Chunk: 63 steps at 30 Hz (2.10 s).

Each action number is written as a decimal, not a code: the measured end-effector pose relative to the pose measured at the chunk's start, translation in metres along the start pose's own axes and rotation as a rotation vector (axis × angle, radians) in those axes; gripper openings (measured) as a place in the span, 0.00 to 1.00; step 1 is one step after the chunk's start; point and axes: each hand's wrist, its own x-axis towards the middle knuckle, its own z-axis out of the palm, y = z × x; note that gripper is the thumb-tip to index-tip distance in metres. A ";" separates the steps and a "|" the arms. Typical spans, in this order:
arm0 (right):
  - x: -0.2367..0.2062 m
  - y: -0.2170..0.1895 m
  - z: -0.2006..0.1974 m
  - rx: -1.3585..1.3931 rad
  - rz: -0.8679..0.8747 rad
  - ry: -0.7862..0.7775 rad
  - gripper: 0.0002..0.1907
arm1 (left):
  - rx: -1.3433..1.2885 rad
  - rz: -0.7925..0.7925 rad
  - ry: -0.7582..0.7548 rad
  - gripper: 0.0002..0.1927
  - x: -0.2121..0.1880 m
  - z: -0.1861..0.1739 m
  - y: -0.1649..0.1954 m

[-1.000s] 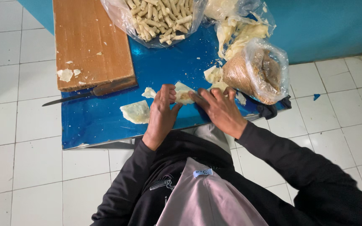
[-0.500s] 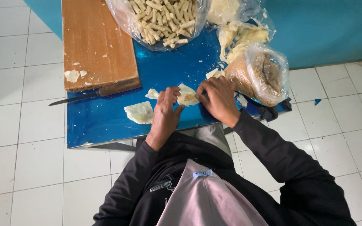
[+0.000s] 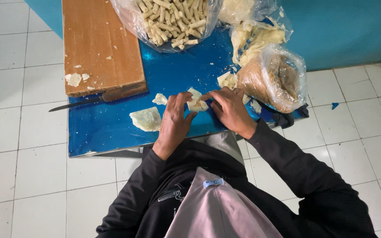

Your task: The person tears small pieces from a sheet of dough, rolls each piece between their palms into a short cylindrical stick, and places the finished stick into a plastic bag already filled with similar dough sticks. They repeat this tear-roll-place cycle throughout the episode, occasionally reaching into the bag.

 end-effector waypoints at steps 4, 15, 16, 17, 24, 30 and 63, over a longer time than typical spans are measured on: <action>0.001 0.002 -0.001 -0.074 -0.151 0.046 0.12 | 0.030 0.012 -0.027 0.29 0.000 0.000 0.000; 0.027 0.005 0.010 0.099 0.149 -0.030 0.05 | 0.053 0.091 -0.037 0.20 0.007 0.003 -0.006; 0.028 0.003 0.010 0.064 0.108 0.006 0.04 | 0.058 0.087 -0.025 0.16 0.008 0.005 -0.008; 0.028 0.000 0.011 0.029 0.067 0.042 0.03 | 0.063 0.085 -0.013 0.11 0.010 0.007 -0.010; 0.024 -0.008 0.010 -0.071 -0.067 0.083 0.04 | 0.141 0.152 0.040 0.03 0.021 0.016 -0.027; 0.017 -0.001 0.009 -0.150 -0.233 0.083 0.07 | 0.026 0.021 0.004 0.01 0.023 0.009 -0.021; 0.029 0.009 0.009 -0.128 -0.199 0.005 0.09 | -0.077 0.051 -0.073 0.07 0.031 -0.004 -0.027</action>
